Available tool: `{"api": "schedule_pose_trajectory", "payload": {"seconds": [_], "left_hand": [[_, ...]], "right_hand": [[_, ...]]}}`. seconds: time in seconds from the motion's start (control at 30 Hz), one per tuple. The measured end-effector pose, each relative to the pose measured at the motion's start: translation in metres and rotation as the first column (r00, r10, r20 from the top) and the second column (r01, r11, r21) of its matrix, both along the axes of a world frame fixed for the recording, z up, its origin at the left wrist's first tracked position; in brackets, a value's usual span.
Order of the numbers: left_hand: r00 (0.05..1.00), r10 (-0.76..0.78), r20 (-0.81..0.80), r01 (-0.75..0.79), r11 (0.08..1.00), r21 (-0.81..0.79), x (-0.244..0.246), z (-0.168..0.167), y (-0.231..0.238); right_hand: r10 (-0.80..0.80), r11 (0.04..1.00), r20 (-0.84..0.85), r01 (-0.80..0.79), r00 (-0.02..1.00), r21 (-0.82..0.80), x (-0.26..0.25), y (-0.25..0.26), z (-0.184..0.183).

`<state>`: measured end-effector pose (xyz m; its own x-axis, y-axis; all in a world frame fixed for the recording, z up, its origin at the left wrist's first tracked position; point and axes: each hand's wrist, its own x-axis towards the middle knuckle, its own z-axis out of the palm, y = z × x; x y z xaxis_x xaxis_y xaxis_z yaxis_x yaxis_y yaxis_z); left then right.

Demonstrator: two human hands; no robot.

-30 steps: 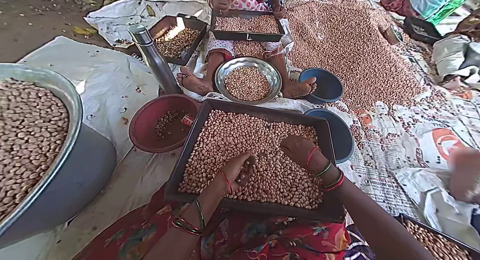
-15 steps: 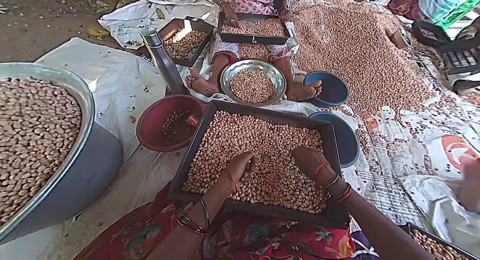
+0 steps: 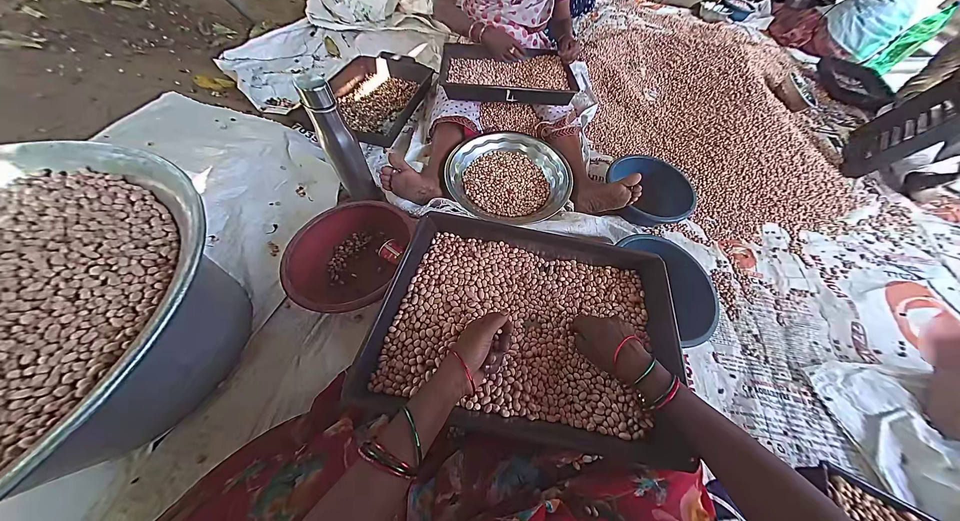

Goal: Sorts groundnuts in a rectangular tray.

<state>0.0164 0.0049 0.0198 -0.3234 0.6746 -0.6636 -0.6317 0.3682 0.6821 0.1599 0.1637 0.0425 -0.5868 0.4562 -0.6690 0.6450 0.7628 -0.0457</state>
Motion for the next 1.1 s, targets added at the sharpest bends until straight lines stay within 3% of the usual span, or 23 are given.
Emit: {"api": "schedule_pose_trajectory", "payload": {"seconds": [0.07,0.2,0.27,0.33,0.4,0.43,0.5,0.53,0.6,0.7,0.83,1.0,1.1], "left_hand": [[1.000,-0.011,0.007,0.011,1.000,-0.004,-0.001,0.001,-0.002],[0.994,-0.084,0.066,0.088,0.994,-0.059,-0.001,-0.001,-0.002],[0.990,-0.074,0.119,0.079,0.996,-0.040,-0.002,-0.002,-0.001],[0.990,0.000,0.140,0.000,1.000,-0.003,-0.003,0.000,-0.002],[0.997,0.078,-0.021,-0.078,0.997,0.008,-0.008,0.004,-0.002],[0.973,0.067,-0.221,-0.069,0.998,-0.002,-0.015,0.007,-0.001],[0.751,-0.139,-0.645,0.042,0.986,-0.163,-0.044,0.021,0.005],[0.623,-0.282,-0.729,0.107,0.955,-0.278,-0.060,0.031,0.009],[0.407,-0.513,-0.756,0.180,0.856,-0.484,-0.087,0.037,0.024],[0.233,-0.697,-0.678,0.196,0.717,-0.669,-0.105,0.027,0.047],[0.155,-0.802,-0.578,0.205,0.598,-0.775,-0.105,0.022,0.066],[0.196,-0.744,-0.639,0.245,0.668,-0.703,-0.115,0.028,0.057],[0.172,-0.775,-0.608,0.258,0.631,-0.732,-0.118,0.026,0.056]], "right_hand": [[-0.010,1.000,-0.049,0.010,0.999,-0.010,-0.002,-0.003,0.004],[0.014,0.984,-0.467,-0.094,0.884,-0.149,-0.010,-0.022,0.031],[0.083,0.968,-0.532,-0.196,0.843,-0.160,-0.029,-0.033,0.047],[0.104,0.976,-0.533,-0.188,0.840,-0.107,-0.055,-0.029,0.053],[0.071,0.990,-0.643,-0.130,0.762,-0.045,-0.074,-0.014,0.036],[0.032,0.994,-0.669,-0.091,0.743,-0.054,-0.081,-0.008,0.028],[-0.035,0.995,-0.664,-0.037,0.747,-0.094,-0.089,-0.002,0.016],[-0.051,0.994,-0.650,-0.026,0.759,-0.108,-0.090,-0.002,0.011],[-0.072,0.991,-0.621,-0.016,0.781,-0.135,-0.087,-0.004,0.002],[-0.094,0.988,-0.634,-0.008,0.767,-0.156,-0.076,0.000,-0.012],[-0.147,0.982,-0.631,0.038,0.762,-0.183,-0.068,0.011,-0.018],[-0.160,0.981,-0.640,0.048,0.752,-0.188,-0.070,0.015,-0.020],[-0.151,0.981,-0.618,0.041,0.772,-0.188,-0.070,0.016,-0.022]]}}
